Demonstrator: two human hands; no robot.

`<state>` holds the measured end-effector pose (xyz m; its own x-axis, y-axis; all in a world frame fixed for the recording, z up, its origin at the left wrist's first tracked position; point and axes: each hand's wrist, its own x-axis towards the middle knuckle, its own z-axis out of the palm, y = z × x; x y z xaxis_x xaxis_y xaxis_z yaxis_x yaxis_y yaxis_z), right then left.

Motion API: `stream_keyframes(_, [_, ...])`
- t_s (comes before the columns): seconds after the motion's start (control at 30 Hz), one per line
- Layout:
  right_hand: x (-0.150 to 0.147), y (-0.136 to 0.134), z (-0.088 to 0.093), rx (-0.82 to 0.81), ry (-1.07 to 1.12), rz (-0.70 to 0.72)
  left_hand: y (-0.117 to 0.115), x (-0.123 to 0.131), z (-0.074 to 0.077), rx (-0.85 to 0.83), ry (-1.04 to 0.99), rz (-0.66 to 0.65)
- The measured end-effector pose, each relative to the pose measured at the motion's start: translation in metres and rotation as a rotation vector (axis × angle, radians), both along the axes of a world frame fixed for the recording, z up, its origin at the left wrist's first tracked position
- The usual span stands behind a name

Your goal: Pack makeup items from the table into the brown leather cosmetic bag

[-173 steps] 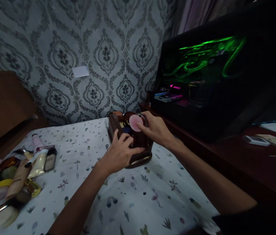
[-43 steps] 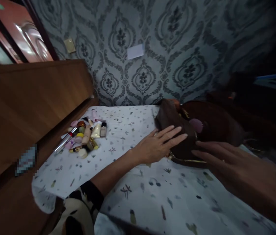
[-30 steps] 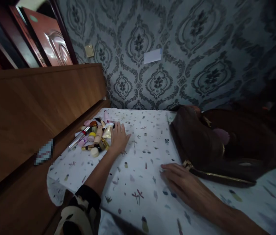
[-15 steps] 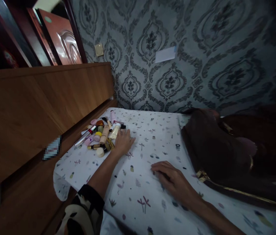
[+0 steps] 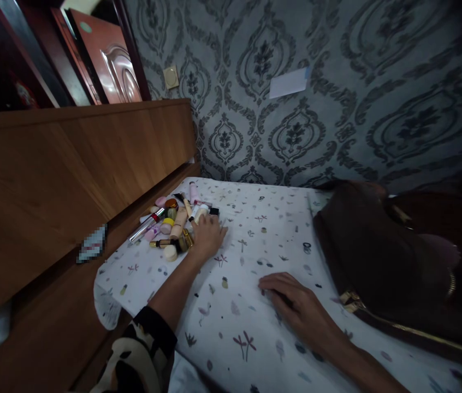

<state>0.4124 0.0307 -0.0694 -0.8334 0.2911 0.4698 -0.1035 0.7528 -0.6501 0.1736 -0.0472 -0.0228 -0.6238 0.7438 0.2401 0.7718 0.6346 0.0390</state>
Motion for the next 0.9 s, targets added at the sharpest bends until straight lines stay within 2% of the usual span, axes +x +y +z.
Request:
stream_keyframes(0.1, [0.0,0.001,-0.001,0.003,0.0,-0.004,-0.001,0.0,0.004,0.003,-0.017,-0.027])
stream_keyframes(0.27, [0.0,0.0,0.001,-0.008,-0.019,-0.001,0.0,-0.001,0.0,0.01,-0.041,0.042])
stream_keyframes(0.47, [0.001,0.0,0.001,-0.003,-0.007,0.009,0.001,0.002,0.001,0.032,-0.016,-0.024])
stream_keyframes(0.7, [0.0,0.0,0.003,-0.019,0.004,0.017,0.002,0.005,0.002,0.033,0.039,0.036])
stream_keyframes(0.9, [0.004,-0.007,0.005,-0.023,0.032,-0.004,0.0,0.012,0.001,0.034,0.022,-0.06])
